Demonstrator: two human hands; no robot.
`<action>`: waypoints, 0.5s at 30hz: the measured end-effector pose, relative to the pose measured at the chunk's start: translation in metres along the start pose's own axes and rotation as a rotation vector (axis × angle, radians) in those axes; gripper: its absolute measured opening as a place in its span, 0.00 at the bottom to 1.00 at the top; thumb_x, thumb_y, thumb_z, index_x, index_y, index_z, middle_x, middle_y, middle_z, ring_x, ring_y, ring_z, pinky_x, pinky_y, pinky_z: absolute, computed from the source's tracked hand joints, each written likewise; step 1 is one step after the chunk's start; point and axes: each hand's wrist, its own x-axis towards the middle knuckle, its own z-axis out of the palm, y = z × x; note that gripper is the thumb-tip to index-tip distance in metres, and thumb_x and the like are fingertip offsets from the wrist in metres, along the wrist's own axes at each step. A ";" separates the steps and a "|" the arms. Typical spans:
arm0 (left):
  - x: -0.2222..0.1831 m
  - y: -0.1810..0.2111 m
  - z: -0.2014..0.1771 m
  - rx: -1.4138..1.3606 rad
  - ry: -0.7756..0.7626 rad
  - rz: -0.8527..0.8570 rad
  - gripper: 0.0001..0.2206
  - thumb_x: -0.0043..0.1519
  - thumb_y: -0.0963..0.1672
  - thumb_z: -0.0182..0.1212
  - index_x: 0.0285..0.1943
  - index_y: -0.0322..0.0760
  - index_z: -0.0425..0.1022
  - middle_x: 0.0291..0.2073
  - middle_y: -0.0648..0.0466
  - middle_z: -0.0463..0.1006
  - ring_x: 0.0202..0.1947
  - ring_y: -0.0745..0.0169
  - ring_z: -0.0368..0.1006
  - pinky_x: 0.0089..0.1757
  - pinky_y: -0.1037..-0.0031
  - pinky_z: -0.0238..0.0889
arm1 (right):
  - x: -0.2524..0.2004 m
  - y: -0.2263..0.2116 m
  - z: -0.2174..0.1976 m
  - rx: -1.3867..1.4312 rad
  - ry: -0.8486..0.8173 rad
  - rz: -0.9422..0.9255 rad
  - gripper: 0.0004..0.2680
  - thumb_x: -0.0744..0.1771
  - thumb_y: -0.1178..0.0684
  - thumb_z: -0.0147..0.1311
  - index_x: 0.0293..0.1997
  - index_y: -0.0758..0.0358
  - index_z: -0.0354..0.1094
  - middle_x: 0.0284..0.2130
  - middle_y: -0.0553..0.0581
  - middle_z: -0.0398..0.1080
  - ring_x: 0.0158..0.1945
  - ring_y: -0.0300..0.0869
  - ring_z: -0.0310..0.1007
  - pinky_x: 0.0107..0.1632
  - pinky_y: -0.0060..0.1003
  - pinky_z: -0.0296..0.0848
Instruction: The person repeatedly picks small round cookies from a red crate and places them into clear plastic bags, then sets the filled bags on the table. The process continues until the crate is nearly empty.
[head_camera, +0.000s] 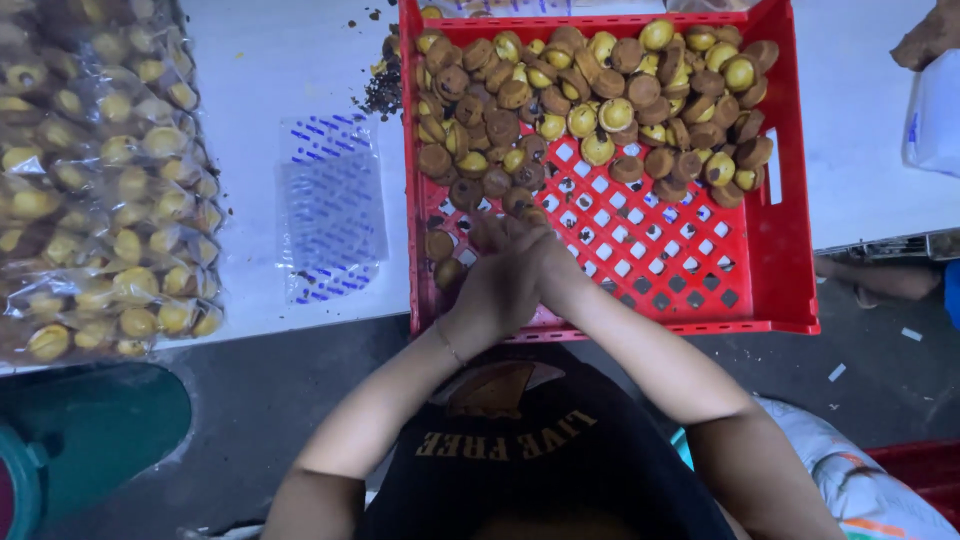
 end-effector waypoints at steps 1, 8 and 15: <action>-0.003 0.000 0.000 -0.052 -0.003 -0.050 0.27 0.54 0.43 0.61 0.65 0.44 0.64 0.55 0.49 0.72 0.48 0.40 0.77 0.43 0.53 0.75 | 0.004 0.010 0.006 0.060 -0.023 0.081 0.10 0.63 0.60 0.60 0.48 0.71 0.74 0.38 0.72 0.76 0.42 0.68 0.77 0.44 0.59 0.78; -0.018 -0.008 -0.046 -0.382 0.034 -0.147 0.33 0.52 0.42 0.65 0.71 0.50 0.65 0.56 0.52 0.73 0.55 0.42 0.73 0.52 0.51 0.70 | -0.050 -0.085 -0.155 0.557 0.029 -0.111 0.07 0.57 0.60 0.68 0.35 0.65 0.82 0.35 0.67 0.80 0.38 0.57 0.81 0.40 0.52 0.77; -0.017 -0.005 -0.051 -0.466 0.018 -0.059 0.32 0.53 0.45 0.68 0.70 0.57 0.66 0.56 0.53 0.73 0.59 0.43 0.72 0.55 0.51 0.66 | -0.037 0.076 -0.148 -0.347 0.607 0.366 0.15 0.66 0.49 0.68 0.57 0.48 0.70 0.36 0.60 0.73 0.41 0.60 0.79 0.44 0.54 0.76</action>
